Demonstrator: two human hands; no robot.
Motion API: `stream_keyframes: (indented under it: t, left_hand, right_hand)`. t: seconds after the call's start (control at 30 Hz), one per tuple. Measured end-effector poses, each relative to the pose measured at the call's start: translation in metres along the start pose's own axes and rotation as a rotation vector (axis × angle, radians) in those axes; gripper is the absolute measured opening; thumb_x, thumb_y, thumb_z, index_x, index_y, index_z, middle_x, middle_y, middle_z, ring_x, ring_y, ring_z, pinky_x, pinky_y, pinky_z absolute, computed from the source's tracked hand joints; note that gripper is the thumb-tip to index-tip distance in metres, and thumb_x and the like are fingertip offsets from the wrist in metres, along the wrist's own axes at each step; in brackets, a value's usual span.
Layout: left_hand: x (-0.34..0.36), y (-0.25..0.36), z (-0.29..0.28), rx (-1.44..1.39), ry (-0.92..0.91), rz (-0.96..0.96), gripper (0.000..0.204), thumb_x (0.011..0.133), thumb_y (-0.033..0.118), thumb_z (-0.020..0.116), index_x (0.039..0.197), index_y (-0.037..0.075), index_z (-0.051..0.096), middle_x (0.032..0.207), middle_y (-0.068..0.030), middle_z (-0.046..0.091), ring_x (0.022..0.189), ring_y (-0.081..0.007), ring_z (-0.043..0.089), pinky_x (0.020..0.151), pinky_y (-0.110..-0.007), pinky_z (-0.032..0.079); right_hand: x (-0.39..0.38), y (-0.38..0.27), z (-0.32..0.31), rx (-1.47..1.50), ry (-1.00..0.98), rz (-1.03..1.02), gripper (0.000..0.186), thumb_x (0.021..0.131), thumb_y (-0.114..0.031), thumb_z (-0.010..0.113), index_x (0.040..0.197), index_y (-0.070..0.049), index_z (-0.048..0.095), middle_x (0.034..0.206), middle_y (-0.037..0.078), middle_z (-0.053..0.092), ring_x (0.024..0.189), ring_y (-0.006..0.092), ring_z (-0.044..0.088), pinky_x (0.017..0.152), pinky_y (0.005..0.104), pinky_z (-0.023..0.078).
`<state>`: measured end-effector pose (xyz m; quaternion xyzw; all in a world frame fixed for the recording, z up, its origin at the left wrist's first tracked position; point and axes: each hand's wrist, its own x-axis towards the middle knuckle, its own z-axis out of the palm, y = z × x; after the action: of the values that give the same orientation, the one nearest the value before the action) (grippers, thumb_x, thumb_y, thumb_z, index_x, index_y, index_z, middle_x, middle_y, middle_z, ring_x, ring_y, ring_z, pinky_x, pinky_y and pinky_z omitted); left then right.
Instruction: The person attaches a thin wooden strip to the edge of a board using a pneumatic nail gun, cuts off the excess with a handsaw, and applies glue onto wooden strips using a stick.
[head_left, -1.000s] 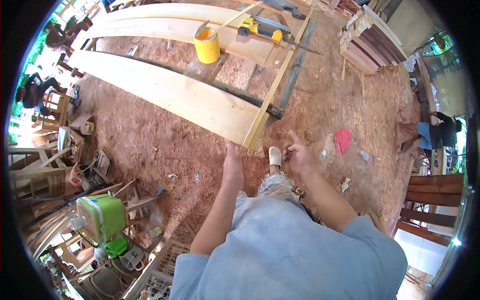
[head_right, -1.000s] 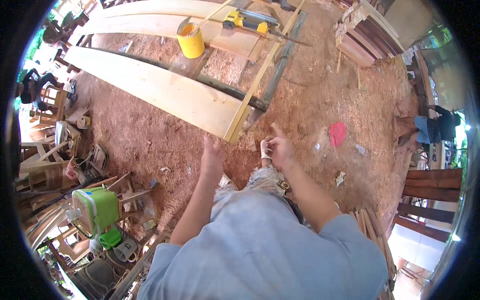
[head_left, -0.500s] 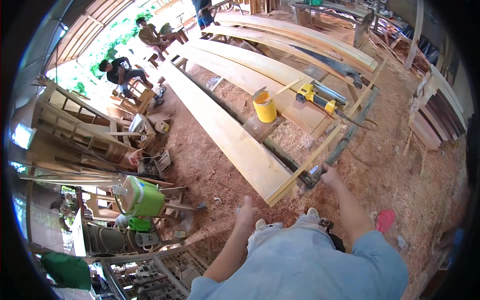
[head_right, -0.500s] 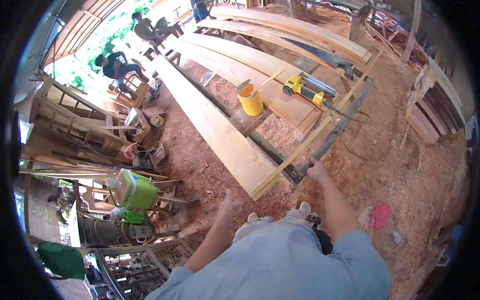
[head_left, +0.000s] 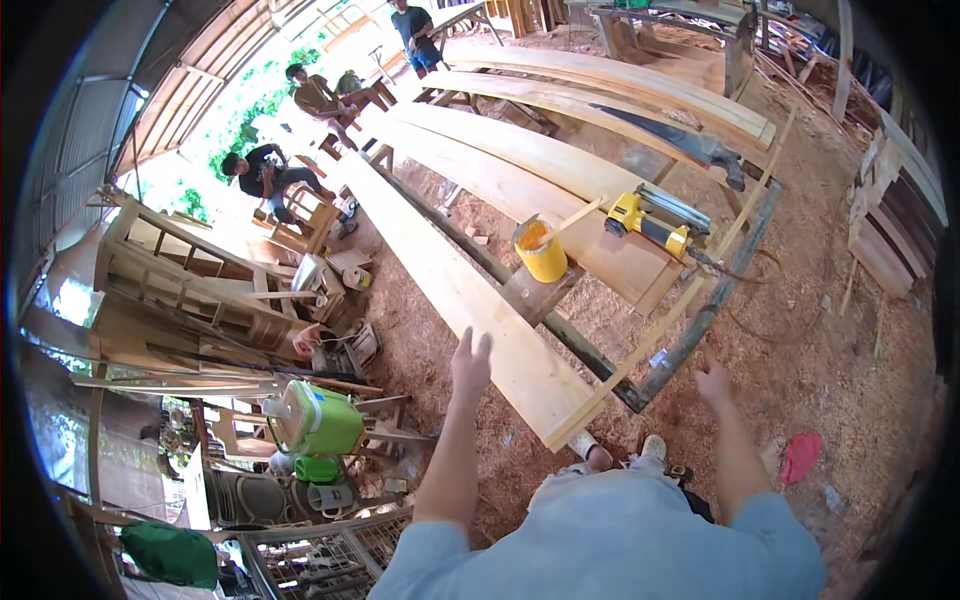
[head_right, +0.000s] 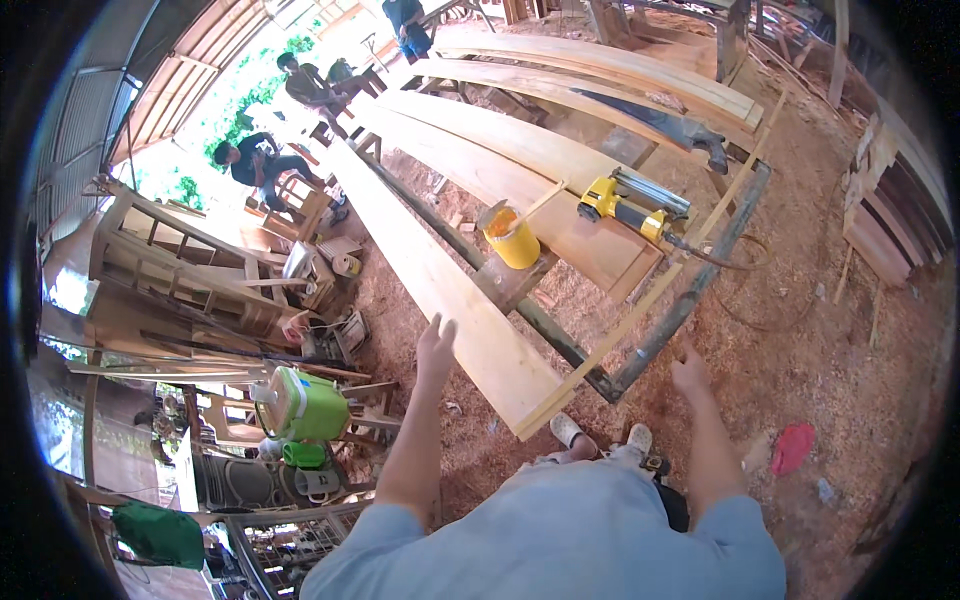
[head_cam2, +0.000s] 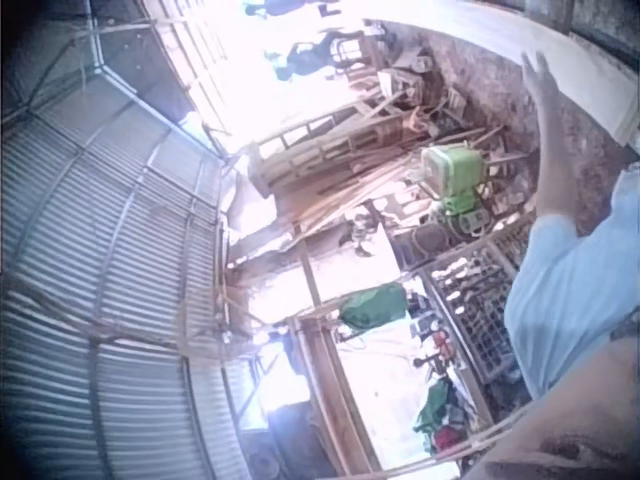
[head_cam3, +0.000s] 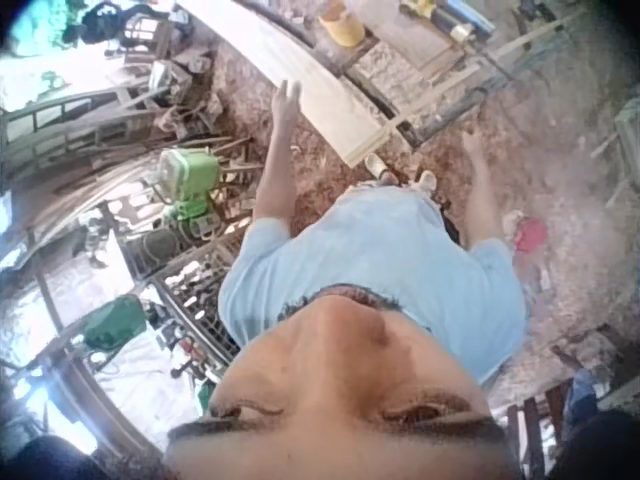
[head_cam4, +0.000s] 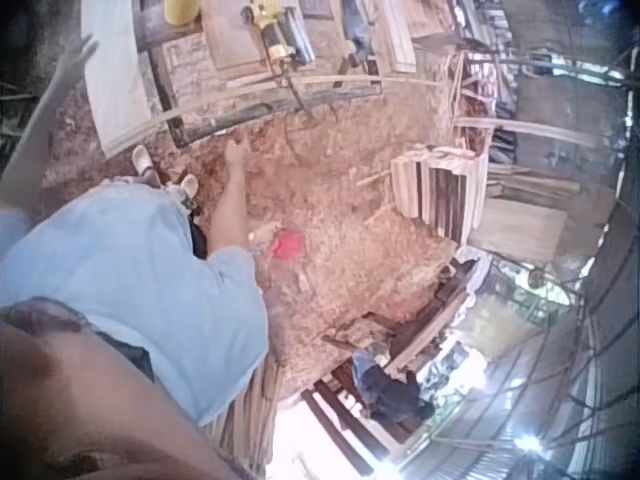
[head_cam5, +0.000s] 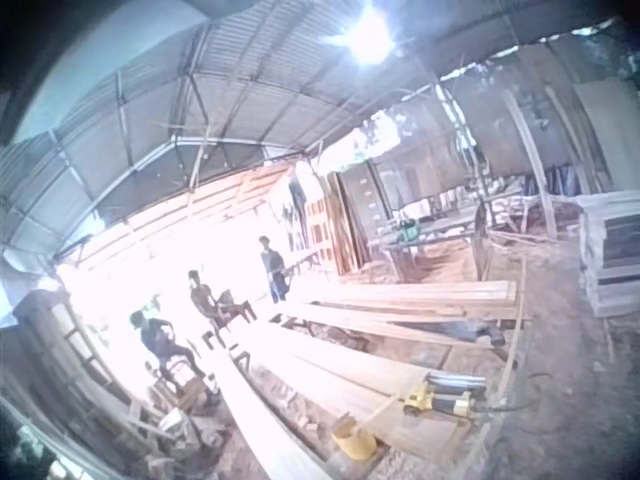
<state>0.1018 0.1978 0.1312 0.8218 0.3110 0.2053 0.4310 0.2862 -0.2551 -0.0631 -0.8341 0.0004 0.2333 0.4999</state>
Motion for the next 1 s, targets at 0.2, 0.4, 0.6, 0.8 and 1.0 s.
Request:
stream_keyframes:
  t: [0.2, 0.4, 0.6, 0.8, 1.0]
  left_hand:
    - [0.124, 0.025, 0.053, 0.750, -0.534, -0.020, 0.074, 0.089, 0.047, 0.062, 0.148, 0.006, 0.043, 0.154, -0.0296, 0.033, 0.146, -0.0396, 0.029, 0.118, -0.057, 0.022]
    - [0.168, 0.004, 0.082, 1.019, -0.681, 0.020, 0.084, 0.081, 0.062, 0.065, 0.146, 0.011, 0.048, 0.162, -0.0211, 0.019, 0.150, -0.0394, 0.017, 0.120, -0.057, 0.014]
    - [0.124, -0.001, 0.100, 1.075, -0.620, 0.199, 0.060, 0.100, 0.050, 0.037, 0.138, 0.008, 0.057, 0.161, -0.0202, 0.025, 0.150, -0.0358, 0.021, 0.122, -0.052, 0.009]
    - [0.081, -0.017, 0.117, 1.072, -0.514, 0.195, 0.065, 0.098, 0.052, 0.039, 0.128, -0.001, 0.064, 0.155, -0.0235, 0.035, 0.147, -0.0397, 0.025, 0.122, -0.053, 0.011]
    - [0.054, 0.055, 0.105, 0.893, -0.784, -0.014, 0.064, 0.095, 0.053, 0.051, 0.125, -0.002, 0.065, 0.147, -0.0257, 0.046, 0.141, -0.0368, 0.039, 0.117, -0.043, 0.030]
  right_hand:
    - [-0.029, -0.001, 0.006, -0.297, -0.162, -0.015, 0.072, 0.083, -0.006, 0.052, 0.153, -0.017, 0.037, 0.086, 0.011, 0.070, 0.068, 0.0213, 0.064, 0.067, 0.0380, 0.054]
    - [-0.082, 0.021, 0.016, 0.508, 0.032, 0.526, 0.024, 0.089, -0.021, 0.055, 0.104, -0.007, 0.066, 0.078, 0.007, 0.066, 0.065, 0.0217, 0.060, 0.061, 0.0396, 0.049]
    - [-0.083, -0.031, 0.083, 1.551, -0.032, 0.498, 0.022, 0.091, -0.021, 0.052, 0.075, -0.007, 0.058, 0.069, 0.002, 0.057, 0.061, 0.0150, 0.054, 0.052, 0.0277, 0.041]
    - [-0.104, -0.057, 0.090, 1.792, -0.369, 0.734, 0.016, 0.088, -0.016, 0.054, 0.074, -0.009, 0.054, 0.072, -0.001, 0.054, 0.059, 0.0122, 0.053, 0.049, 0.0249, 0.045]
    - [-0.114, -0.110, 0.009, 1.409, -0.201, 0.529, 0.021, 0.097, -0.026, 0.056, 0.092, -0.006, 0.062, 0.064, -0.002, 0.051, 0.056, 0.0134, 0.051, 0.053, 0.0302, 0.048]
